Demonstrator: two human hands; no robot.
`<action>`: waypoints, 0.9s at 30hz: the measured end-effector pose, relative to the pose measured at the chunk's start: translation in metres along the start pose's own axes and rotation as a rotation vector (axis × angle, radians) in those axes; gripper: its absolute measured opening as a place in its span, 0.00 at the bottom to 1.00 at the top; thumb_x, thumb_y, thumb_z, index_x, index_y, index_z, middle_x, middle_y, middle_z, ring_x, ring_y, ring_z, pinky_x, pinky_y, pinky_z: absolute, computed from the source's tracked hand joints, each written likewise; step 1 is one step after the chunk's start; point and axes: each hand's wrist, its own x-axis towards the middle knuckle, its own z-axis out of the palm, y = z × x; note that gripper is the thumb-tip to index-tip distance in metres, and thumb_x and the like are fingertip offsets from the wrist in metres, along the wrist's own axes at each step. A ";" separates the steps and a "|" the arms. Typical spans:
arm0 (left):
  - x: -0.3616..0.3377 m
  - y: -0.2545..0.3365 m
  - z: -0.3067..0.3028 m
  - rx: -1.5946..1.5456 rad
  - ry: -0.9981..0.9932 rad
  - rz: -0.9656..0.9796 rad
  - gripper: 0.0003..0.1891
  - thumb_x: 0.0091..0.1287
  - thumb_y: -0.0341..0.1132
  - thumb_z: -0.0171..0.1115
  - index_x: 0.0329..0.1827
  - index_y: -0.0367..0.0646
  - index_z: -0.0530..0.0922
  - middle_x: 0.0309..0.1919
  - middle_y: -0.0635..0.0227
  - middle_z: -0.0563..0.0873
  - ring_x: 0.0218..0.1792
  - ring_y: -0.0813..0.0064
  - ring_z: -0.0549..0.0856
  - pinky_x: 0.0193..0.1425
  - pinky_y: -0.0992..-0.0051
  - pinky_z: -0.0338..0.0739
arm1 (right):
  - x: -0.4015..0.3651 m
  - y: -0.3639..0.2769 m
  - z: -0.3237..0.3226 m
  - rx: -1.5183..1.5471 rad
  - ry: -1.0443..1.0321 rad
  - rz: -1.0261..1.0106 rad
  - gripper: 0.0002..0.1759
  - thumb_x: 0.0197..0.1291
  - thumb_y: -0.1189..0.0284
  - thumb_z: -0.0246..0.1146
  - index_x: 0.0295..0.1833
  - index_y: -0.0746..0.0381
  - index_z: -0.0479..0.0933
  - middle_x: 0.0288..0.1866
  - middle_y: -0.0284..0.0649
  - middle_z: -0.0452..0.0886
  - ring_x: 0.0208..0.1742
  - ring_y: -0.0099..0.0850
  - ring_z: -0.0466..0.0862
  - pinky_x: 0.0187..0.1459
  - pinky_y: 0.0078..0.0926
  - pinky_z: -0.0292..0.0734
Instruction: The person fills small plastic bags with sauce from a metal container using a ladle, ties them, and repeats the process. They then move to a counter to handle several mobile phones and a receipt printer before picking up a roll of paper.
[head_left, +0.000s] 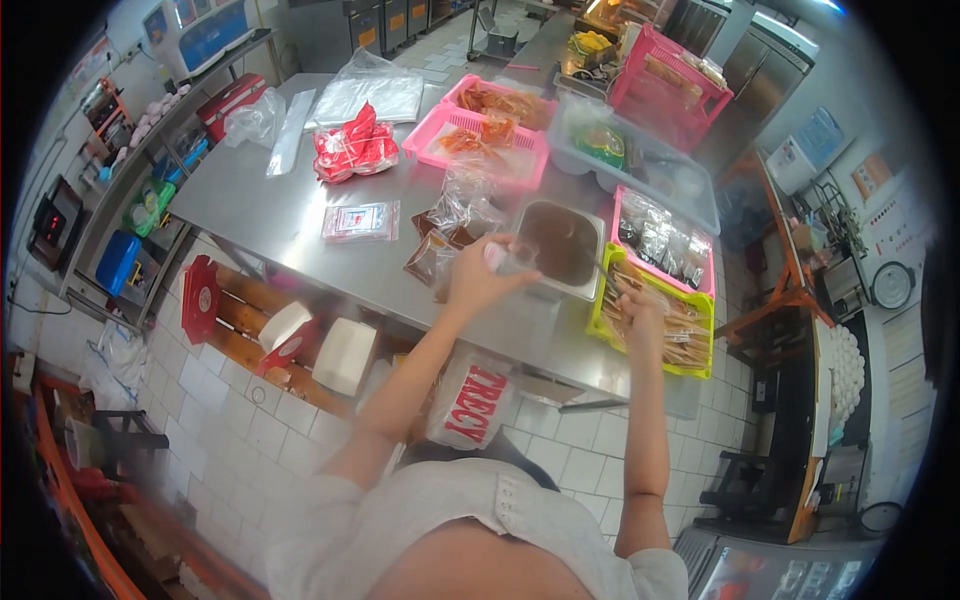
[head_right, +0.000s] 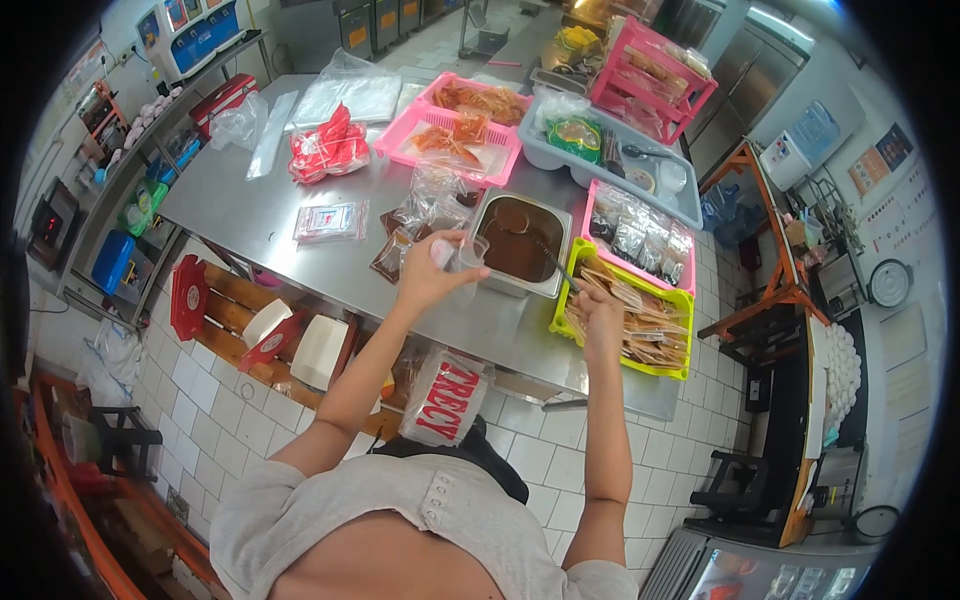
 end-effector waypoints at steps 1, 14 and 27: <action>0.008 0.002 0.004 -0.001 0.005 0.006 0.31 0.38 0.40 0.79 0.46 0.36 0.77 0.39 0.66 0.84 0.44 0.77 0.81 0.53 0.77 0.72 | -0.001 -0.013 -0.001 0.007 -0.001 -0.064 0.14 0.56 0.81 0.54 0.48 0.71 0.76 0.26 0.31 0.76 0.18 0.12 0.60 0.20 0.10 0.49; 0.048 0.036 0.041 -0.074 -0.051 0.141 0.35 0.38 0.45 0.79 0.48 0.34 0.77 0.41 0.64 0.83 0.44 0.77 0.80 0.52 0.76 0.72 | -0.029 -0.071 0.002 -0.102 0.158 -0.513 0.11 0.61 0.77 0.57 0.46 0.68 0.79 0.31 0.31 0.77 0.33 0.18 0.72 0.40 0.14 0.65; 0.047 0.038 0.044 -0.179 -0.013 0.223 0.33 0.40 0.39 0.79 0.49 0.34 0.75 0.39 0.64 0.83 0.43 0.79 0.79 0.51 0.77 0.72 | -0.034 -0.064 0.000 -0.612 0.344 -0.932 0.16 0.52 0.87 0.55 0.43 0.62 0.81 0.35 0.39 0.80 0.40 0.30 0.74 0.43 0.20 0.67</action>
